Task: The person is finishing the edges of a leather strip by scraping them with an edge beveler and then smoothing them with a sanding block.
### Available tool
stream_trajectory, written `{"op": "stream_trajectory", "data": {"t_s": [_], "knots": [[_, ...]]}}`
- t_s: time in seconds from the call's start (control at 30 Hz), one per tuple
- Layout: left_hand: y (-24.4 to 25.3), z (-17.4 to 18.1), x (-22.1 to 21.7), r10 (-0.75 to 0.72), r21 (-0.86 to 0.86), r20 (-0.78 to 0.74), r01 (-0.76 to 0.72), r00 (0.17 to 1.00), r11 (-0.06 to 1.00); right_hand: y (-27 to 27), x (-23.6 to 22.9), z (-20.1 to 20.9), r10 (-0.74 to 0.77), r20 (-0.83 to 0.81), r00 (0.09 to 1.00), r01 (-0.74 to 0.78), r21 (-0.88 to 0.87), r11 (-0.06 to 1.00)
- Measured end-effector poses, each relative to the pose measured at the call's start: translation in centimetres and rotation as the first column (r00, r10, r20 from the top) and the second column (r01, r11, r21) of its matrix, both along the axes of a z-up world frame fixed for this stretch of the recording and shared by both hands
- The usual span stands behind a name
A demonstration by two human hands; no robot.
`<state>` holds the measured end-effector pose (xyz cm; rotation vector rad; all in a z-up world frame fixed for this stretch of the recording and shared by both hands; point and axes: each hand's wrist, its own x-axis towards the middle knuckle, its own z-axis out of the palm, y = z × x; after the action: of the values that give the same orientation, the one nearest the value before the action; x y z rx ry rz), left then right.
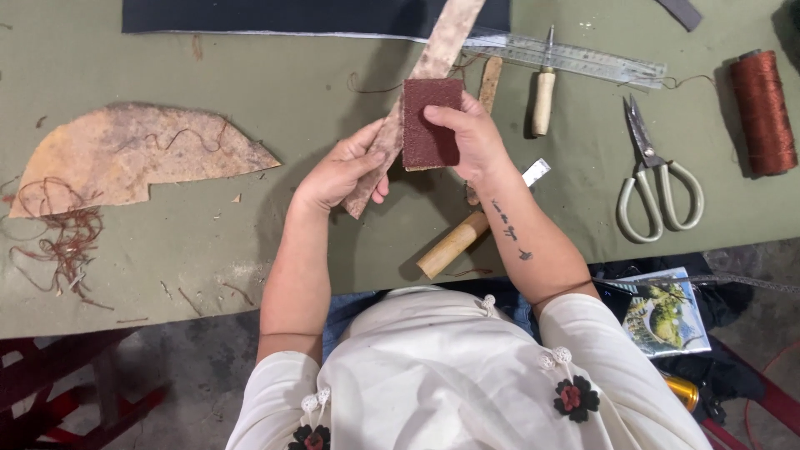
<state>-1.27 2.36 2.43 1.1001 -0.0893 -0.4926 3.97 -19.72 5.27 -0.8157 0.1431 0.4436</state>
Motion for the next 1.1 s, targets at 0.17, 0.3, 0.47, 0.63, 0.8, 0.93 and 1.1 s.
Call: {"op": "stream_trajectory", "data": {"t_s": [0.17,0.3,0.47,0.63,0.8,0.93,1.1], "knots": [[0.6,0.3,0.1,0.029,0.104,0.010,-0.030,1.000,0.994,1.4,-1.0,-1.4,0.021,0.002,1.000,-0.021,-0.012,1.000],[0.7,0.8,0.3,0.008,0.100,0.034,-0.011,0.999,0.995,-0.1,0.1,1.2,-0.041,-0.015,0.999,0.040,-0.068,0.997],[1.0,4.5,0.3,-0.169,0.377,-0.091,0.191,0.981,0.906,-1.1,0.9,4.1,0.001,-0.153,0.988,-0.044,-0.278,0.960],[1.5,-0.6,0.4,-0.037,0.192,0.025,0.032,0.999,0.981,1.5,-1.8,2.7,-0.009,0.068,0.998,0.023,-0.210,0.977],[1.6,0.2,0.1,-0.054,0.206,0.018,0.049,0.998,0.977,-1.7,0.5,2.3,-0.099,0.206,0.974,0.156,-0.280,0.947],[1.8,-0.1,0.2,-0.033,0.214,0.025,0.027,0.999,0.977,-0.5,-0.1,2.1,-0.059,0.220,0.974,0.131,-0.326,0.936],[0.4,-1.1,0.2,0.064,0.151,0.074,-0.074,0.995,0.986,1.5,-1.4,0.4,0.045,0.199,0.979,0.040,-0.401,0.915]]}}
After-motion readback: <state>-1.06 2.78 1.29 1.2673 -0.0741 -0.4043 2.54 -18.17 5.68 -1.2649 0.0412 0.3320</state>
